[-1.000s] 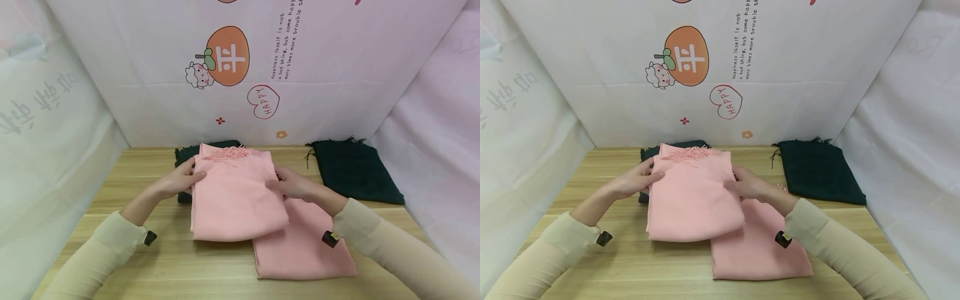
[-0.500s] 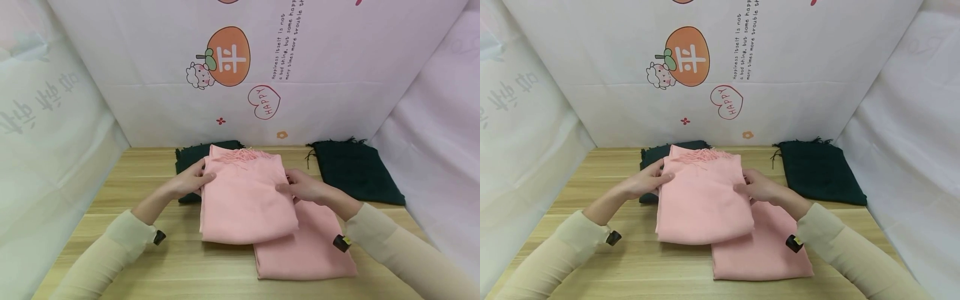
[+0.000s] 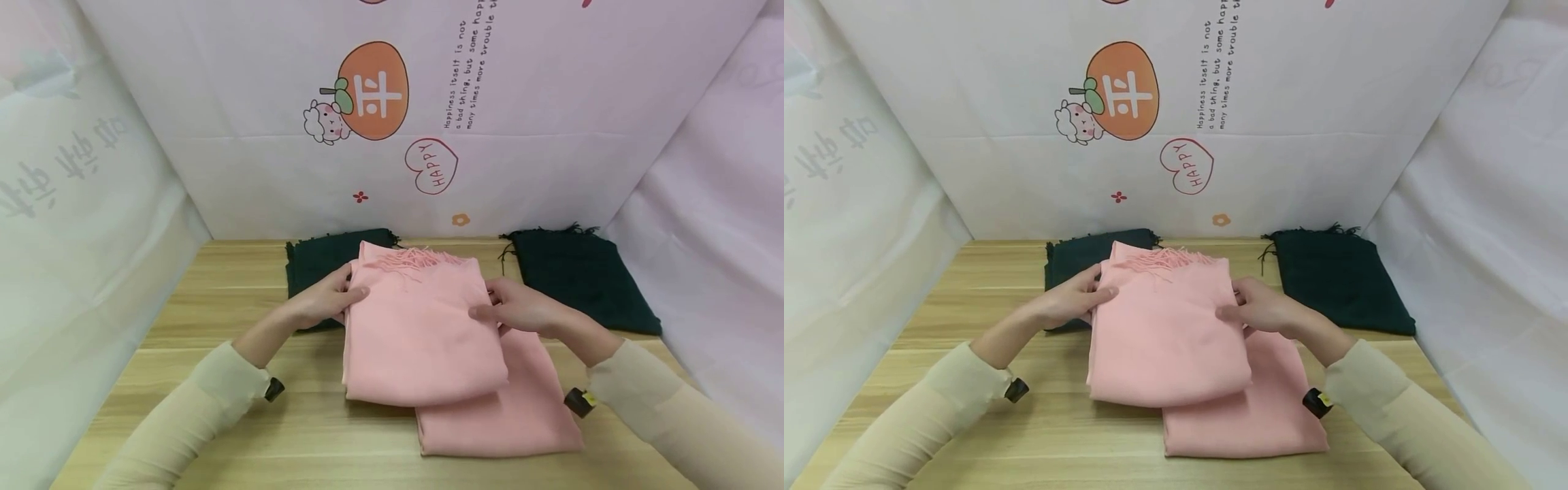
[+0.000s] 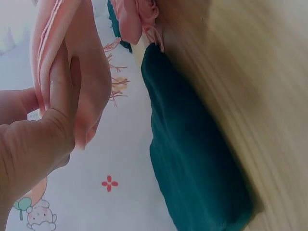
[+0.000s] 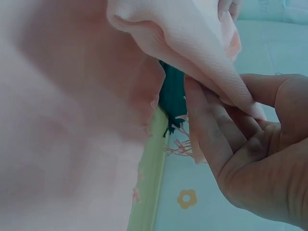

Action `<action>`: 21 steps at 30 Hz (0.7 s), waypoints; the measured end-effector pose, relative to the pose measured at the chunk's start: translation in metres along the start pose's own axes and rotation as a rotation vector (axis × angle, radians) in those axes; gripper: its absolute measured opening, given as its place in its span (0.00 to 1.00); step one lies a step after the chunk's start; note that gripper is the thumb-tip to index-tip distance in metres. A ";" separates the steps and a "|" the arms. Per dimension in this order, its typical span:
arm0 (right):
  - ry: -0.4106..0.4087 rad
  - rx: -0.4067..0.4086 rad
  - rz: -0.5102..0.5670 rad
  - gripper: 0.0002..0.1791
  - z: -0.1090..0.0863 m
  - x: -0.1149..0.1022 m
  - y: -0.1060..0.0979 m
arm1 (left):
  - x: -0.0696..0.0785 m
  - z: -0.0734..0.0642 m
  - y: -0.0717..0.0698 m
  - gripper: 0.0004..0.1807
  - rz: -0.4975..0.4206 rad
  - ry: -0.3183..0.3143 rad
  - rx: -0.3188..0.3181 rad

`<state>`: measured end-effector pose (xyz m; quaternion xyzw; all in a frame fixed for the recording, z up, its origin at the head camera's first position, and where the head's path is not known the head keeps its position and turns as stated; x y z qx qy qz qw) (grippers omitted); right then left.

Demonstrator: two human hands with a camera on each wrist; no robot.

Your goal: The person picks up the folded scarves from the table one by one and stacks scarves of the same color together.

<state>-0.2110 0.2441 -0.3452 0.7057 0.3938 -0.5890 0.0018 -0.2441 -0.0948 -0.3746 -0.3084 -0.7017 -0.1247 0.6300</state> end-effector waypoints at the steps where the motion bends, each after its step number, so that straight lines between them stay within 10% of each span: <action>1: 0.000 0.001 -0.002 0.23 -0.002 0.001 -0.001 | -0.001 0.001 0.002 0.32 -0.002 -0.001 -0.002; 15: -0.023 0.010 0.014 0.22 -0.016 0.008 -0.009 | -0.006 0.012 0.018 0.47 -0.008 0.049 0.189; 21: -0.035 0.005 0.029 0.21 -0.018 0.008 -0.009 | -0.004 0.012 0.024 0.27 0.051 0.161 0.156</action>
Point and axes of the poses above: each hand's wrist, its own z-axis towards the middle knuckle, its own y-axis out of the palm, x = y × z, the point moved 3 cm from there along z, towards the middle knuckle, and after that the axes turned 2 degrees about x, right-handed, at the moved point
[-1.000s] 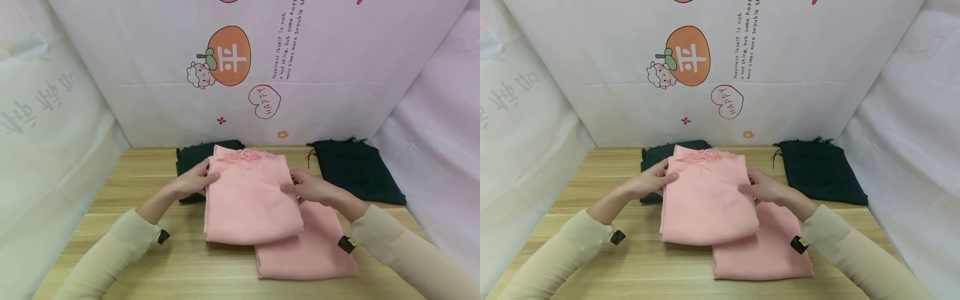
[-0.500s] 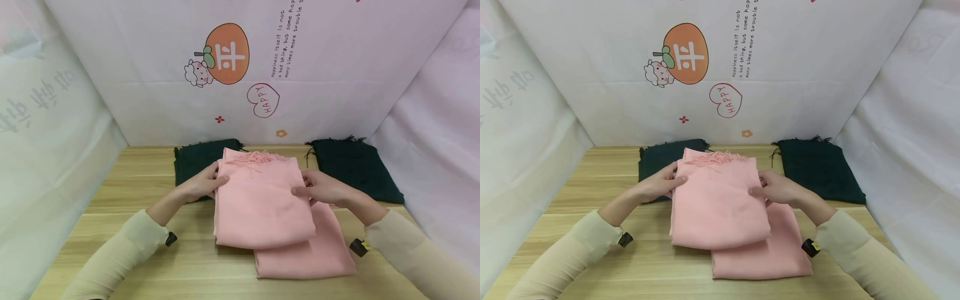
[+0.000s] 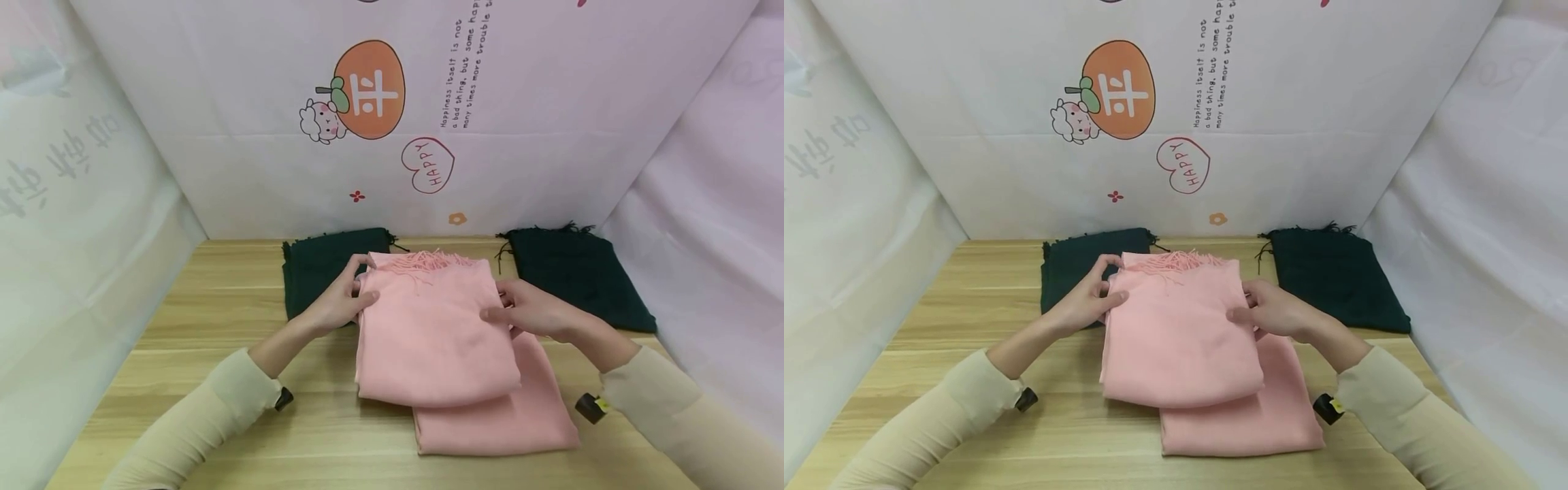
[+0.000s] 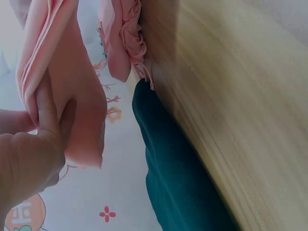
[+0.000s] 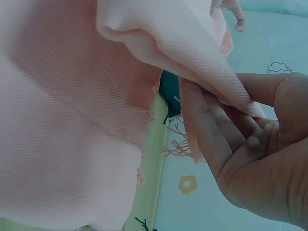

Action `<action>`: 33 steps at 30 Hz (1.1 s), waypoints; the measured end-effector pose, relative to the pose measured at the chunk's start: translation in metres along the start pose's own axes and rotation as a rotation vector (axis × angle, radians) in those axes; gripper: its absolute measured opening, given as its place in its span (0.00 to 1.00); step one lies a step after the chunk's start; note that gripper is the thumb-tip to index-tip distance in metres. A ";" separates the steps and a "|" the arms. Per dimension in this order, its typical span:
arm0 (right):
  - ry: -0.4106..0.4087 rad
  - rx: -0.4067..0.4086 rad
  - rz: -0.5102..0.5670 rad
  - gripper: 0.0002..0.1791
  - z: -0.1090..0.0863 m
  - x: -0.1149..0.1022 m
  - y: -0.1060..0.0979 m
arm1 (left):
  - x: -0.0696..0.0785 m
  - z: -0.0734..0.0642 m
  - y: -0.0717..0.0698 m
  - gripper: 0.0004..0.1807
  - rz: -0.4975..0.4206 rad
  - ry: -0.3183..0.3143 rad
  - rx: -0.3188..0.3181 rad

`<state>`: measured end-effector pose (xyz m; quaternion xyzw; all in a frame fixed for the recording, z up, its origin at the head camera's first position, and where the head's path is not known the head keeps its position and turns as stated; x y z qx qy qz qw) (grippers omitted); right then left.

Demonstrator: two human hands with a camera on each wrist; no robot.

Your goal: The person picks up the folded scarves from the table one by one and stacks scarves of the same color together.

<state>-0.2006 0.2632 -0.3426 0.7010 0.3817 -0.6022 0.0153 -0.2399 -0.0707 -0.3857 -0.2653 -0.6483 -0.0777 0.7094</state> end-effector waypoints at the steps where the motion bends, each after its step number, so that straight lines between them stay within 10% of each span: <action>1: 0.000 0.001 0.000 0.21 0.000 0.001 0.000 | 0.001 0.000 0.001 0.23 0.021 0.013 -0.008; 33: 0.067 0.025 -0.051 0.29 -0.040 0.007 -0.017 | 0.011 0.008 0.027 0.43 -0.014 0.022 -0.089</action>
Point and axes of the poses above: each hand's wrist, its own z-axis towards the middle knuckle, its own y-axis out of the palm, x = y × z, the point moved 3 cm from there along z, towards the middle knuckle, and after that the axes turned 2 degrees about x, right-handed, at the moved point
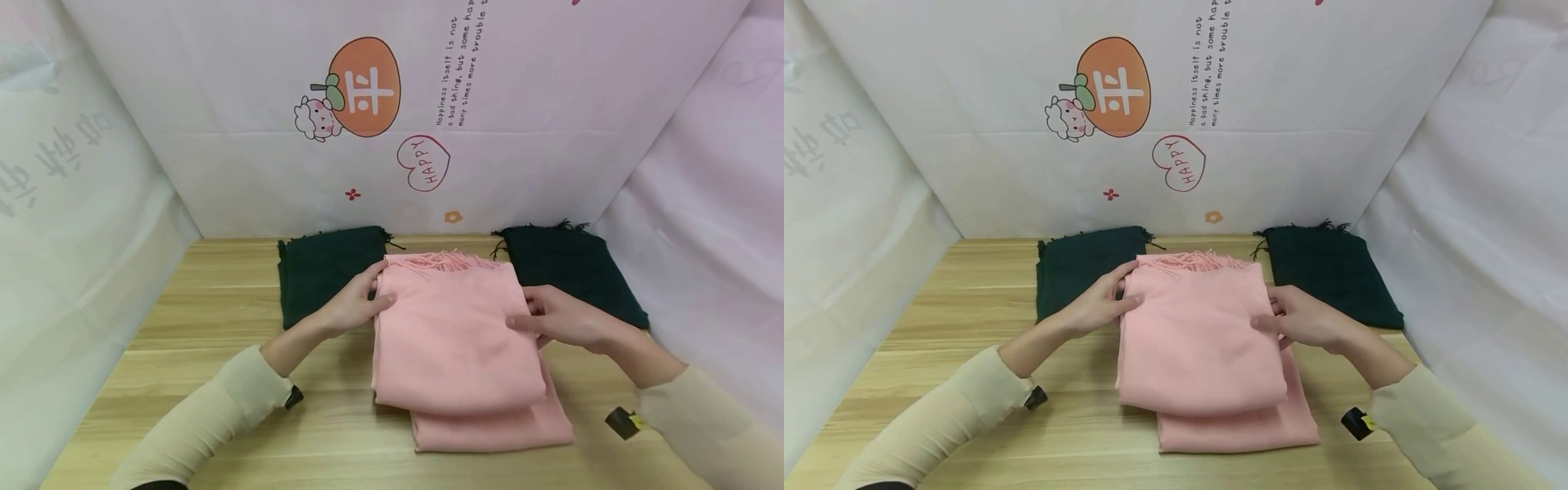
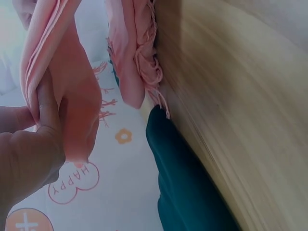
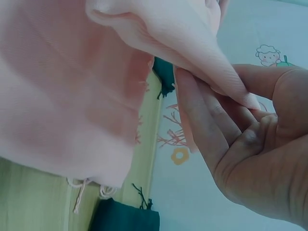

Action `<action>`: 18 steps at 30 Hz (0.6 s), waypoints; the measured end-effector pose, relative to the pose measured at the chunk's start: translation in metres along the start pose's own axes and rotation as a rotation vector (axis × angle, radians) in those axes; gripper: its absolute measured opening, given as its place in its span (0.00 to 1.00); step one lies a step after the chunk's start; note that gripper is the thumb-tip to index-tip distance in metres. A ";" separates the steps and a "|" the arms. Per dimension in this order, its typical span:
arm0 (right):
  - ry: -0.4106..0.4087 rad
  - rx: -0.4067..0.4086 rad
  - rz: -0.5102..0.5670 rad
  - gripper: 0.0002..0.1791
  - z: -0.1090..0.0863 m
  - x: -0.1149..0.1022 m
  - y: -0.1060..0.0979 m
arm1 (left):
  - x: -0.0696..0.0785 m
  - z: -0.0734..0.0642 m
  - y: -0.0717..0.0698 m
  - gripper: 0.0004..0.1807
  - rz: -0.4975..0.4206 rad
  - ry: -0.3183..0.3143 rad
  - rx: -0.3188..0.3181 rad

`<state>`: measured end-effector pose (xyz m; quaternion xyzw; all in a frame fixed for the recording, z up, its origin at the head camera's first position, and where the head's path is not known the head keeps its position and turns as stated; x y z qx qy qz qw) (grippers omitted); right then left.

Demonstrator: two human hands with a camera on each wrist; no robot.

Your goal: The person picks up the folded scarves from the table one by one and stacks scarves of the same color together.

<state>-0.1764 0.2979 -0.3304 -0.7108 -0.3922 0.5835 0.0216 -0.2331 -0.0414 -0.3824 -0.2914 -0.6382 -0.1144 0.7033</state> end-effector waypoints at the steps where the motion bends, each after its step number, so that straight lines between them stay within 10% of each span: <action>1: 0.002 -0.001 0.001 0.29 -0.002 0.001 -0.001 | 0.001 0.001 0.002 0.43 -0.001 -0.002 -0.002; 18: 0.043 -0.074 0.032 0.29 -0.020 0.025 -0.015 | -0.002 -0.002 0.038 0.42 -0.076 -0.055 -0.098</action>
Point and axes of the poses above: each hand's wrist, its own z-axis towards the middle knuckle, its own y-axis out of the palm, x = y × z, the point moved 3 cm from there along z, towards the middle knuckle, and after that the axes turned 2 degrees about x, right-handed, at the moved point
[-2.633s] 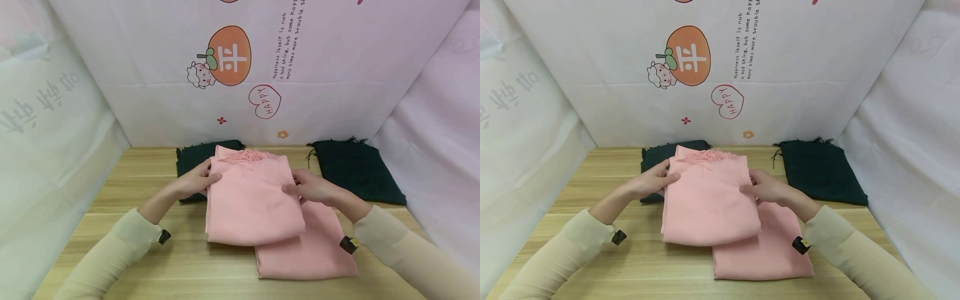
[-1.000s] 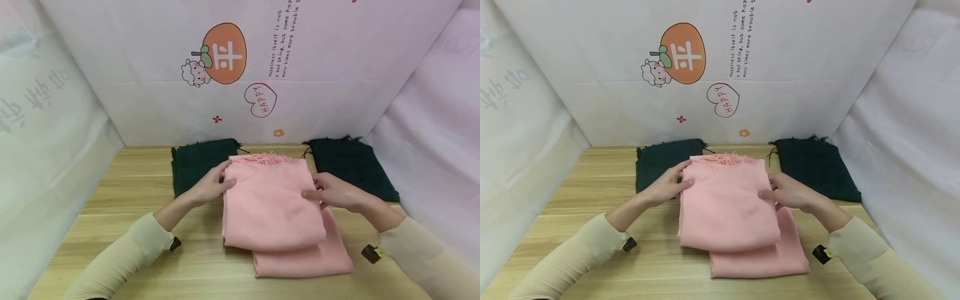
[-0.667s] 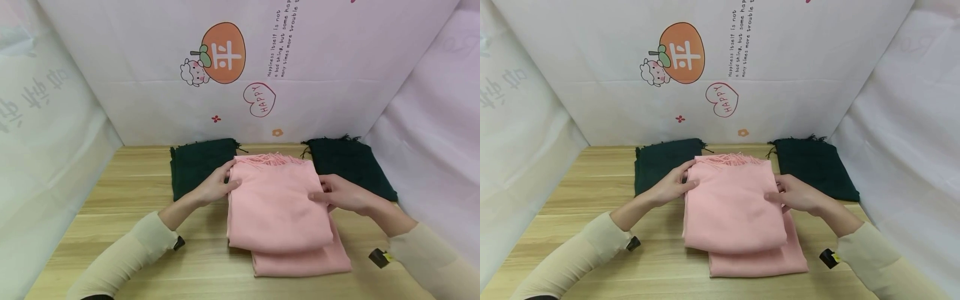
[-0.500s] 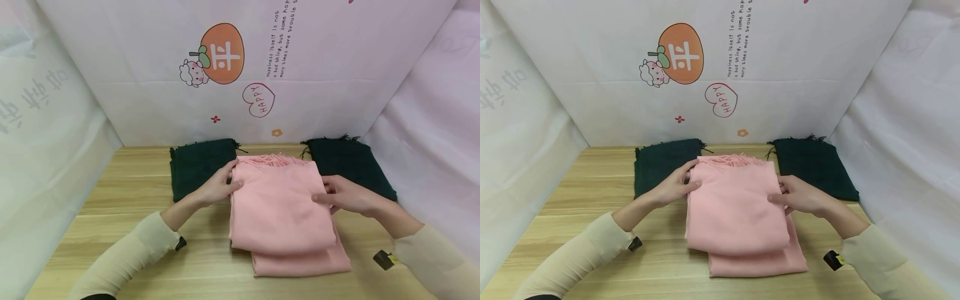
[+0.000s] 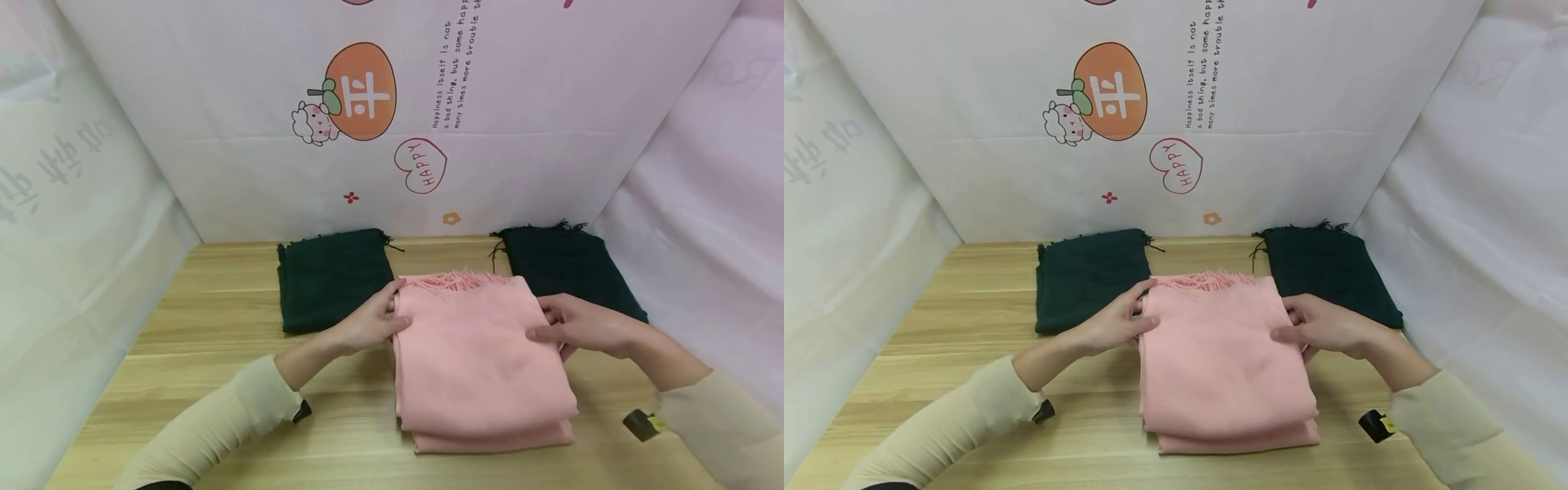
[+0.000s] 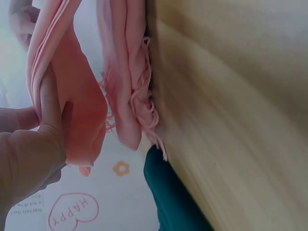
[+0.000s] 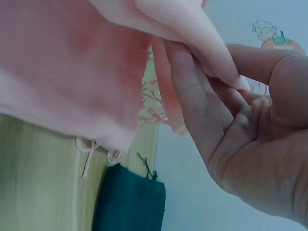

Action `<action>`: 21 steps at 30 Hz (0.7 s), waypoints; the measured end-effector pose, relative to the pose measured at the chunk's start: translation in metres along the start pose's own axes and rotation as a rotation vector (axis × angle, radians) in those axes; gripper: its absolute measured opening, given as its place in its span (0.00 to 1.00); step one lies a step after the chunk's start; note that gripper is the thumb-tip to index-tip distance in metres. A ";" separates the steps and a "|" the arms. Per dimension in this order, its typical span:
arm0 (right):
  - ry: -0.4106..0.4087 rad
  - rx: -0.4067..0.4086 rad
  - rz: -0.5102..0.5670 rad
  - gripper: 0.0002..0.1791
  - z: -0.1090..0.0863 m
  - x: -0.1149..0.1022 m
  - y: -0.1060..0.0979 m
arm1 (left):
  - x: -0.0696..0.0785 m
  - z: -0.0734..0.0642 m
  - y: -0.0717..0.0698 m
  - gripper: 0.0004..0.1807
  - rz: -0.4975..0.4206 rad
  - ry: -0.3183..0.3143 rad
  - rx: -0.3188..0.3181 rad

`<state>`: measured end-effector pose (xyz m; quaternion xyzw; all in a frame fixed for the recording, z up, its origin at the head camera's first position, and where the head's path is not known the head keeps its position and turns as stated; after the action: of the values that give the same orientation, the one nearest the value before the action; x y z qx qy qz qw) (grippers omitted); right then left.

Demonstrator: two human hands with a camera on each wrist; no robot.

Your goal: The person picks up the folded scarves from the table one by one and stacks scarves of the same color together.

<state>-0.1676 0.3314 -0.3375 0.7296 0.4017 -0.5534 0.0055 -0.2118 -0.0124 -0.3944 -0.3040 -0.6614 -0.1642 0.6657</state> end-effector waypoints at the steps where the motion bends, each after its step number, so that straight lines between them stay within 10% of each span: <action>1: 0.007 -0.003 -0.001 0.30 -0.001 0.002 -0.001 | -0.001 0.000 0.002 0.42 -0.009 0.000 -0.009; 21: 0.046 -0.064 0.067 0.30 0.001 0.037 -0.004 | -0.021 0.008 0.023 0.43 -0.057 -0.049 -0.041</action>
<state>-0.1679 0.3552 -0.3666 0.7547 0.3945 -0.5228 0.0383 -0.2052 0.0060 -0.4197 -0.3027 -0.6825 -0.1891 0.6378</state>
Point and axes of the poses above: each hand's wrist, its own z-axis towards the middle knuckle, its own y-axis out of the palm, x = y × z, the point moved 3 cm from there along z, towards the middle knuckle, and after that the axes turned 2 degrees about x, right-handed, at the moved point
